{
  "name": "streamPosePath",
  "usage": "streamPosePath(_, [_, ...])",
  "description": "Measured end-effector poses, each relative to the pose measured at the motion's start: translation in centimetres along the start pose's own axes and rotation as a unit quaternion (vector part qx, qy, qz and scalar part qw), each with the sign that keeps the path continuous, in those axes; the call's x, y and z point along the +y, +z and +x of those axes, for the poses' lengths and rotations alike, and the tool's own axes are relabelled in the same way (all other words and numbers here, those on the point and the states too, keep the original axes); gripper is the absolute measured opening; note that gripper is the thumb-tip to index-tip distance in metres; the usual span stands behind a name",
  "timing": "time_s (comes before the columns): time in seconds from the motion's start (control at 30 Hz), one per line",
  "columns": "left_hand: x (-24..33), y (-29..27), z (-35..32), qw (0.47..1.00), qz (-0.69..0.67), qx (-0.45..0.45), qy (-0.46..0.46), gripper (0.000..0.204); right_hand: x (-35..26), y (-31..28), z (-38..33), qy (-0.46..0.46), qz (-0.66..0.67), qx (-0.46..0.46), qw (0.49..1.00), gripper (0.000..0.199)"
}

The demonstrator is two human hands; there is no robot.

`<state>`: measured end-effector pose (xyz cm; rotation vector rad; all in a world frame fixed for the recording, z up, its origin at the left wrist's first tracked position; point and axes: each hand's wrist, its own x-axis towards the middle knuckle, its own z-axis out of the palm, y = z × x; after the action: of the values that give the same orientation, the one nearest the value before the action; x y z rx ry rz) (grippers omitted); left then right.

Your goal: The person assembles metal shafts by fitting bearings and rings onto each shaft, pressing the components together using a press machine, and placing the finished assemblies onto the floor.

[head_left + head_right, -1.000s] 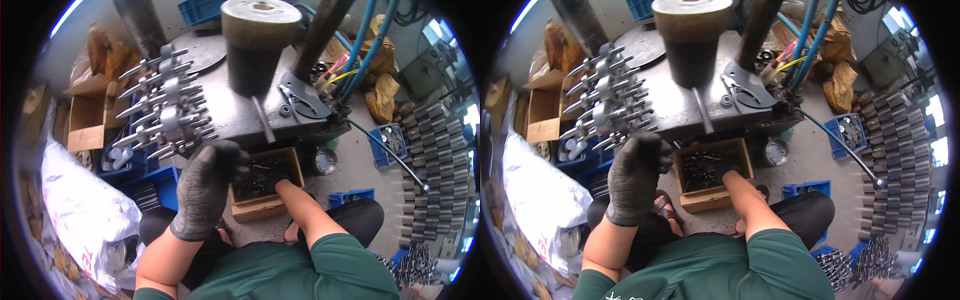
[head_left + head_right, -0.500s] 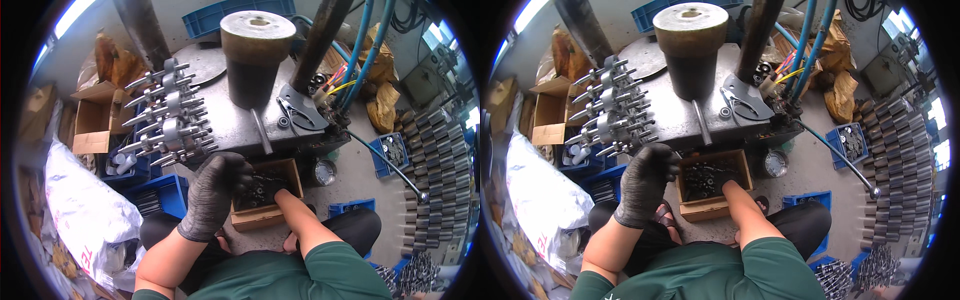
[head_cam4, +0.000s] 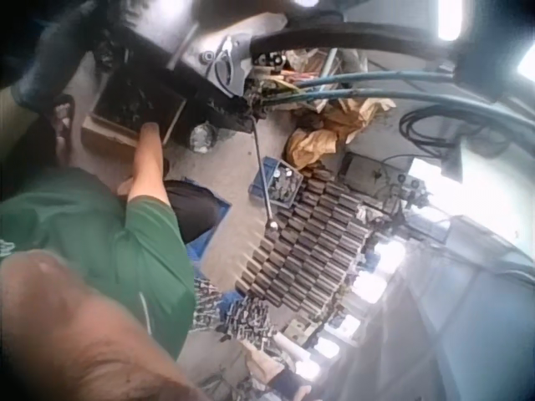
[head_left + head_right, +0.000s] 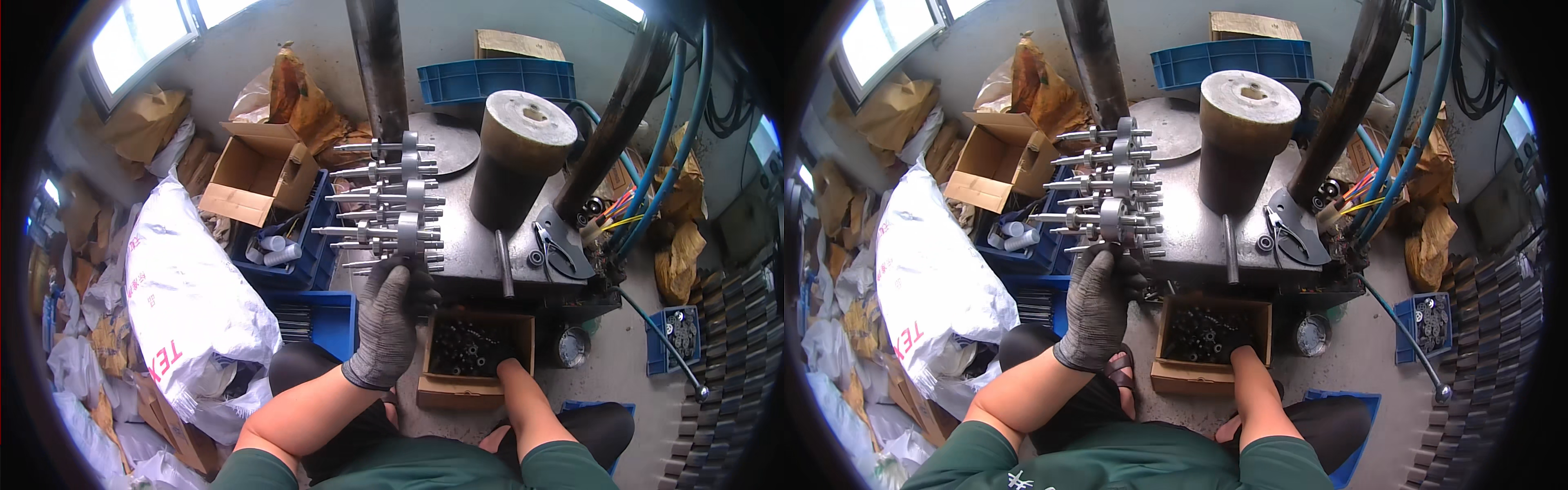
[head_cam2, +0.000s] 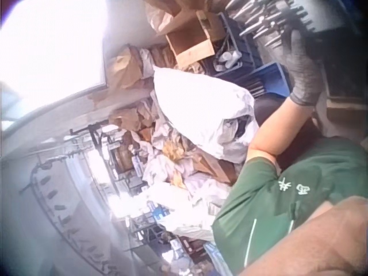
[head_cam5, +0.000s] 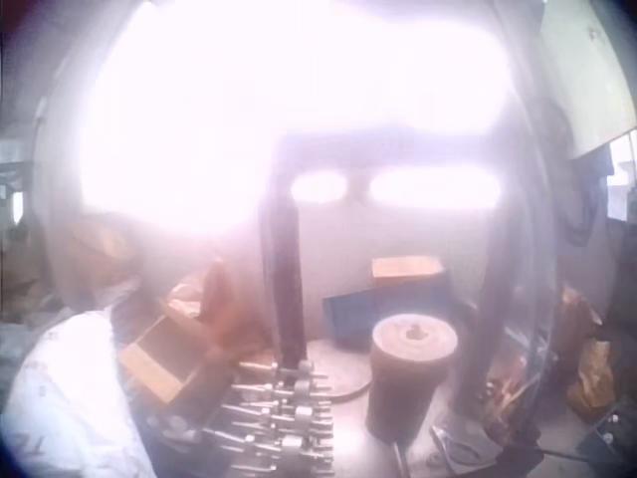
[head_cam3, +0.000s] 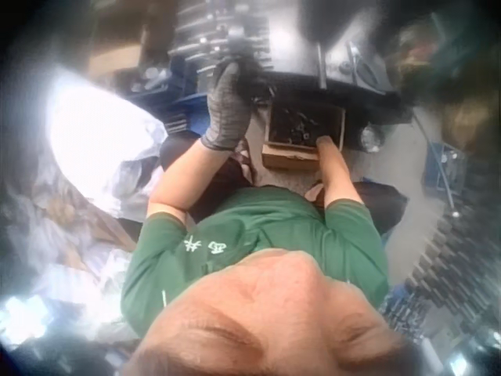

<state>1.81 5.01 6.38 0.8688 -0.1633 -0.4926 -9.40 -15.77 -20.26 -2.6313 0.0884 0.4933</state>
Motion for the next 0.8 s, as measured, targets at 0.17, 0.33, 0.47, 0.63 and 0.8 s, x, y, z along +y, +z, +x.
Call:
streamPosePath(0.17, [3.5,-1.6,1.9,0.996,-0.053,0.073,0.01,0.017,-1.3,-0.5,0.7,-0.026,0.005,-0.005,1.0,0.062])
streamPosePath(0.33, [5.4,-1.2,2.7,0.998,0.021,0.058,-0.034,0.019,-0.7,-0.5,-0.5,-0.032,0.007,-0.018,0.999,0.063])
streamPosePath(0.47, [5.8,-0.9,3.7,0.997,0.066,0.031,-0.024,0.019,-0.8,-0.7,-0.3,-0.034,0.01,-0.035,0.999,0.064])
streamPosePath(0.63, [5.6,0.0,4.2,0.991,0.11,-0.011,0.073,0.019,-0.1,-0.2,-1.0,-0.014,0.016,-0.059,0.998,0.064])
streamPosePath(0.8, [4.1,0.6,4.3,0.77,0.467,-0.139,0.412,0.031,1.5,0.5,-2.5,0.013,0.02,-0.083,0.996,0.065])
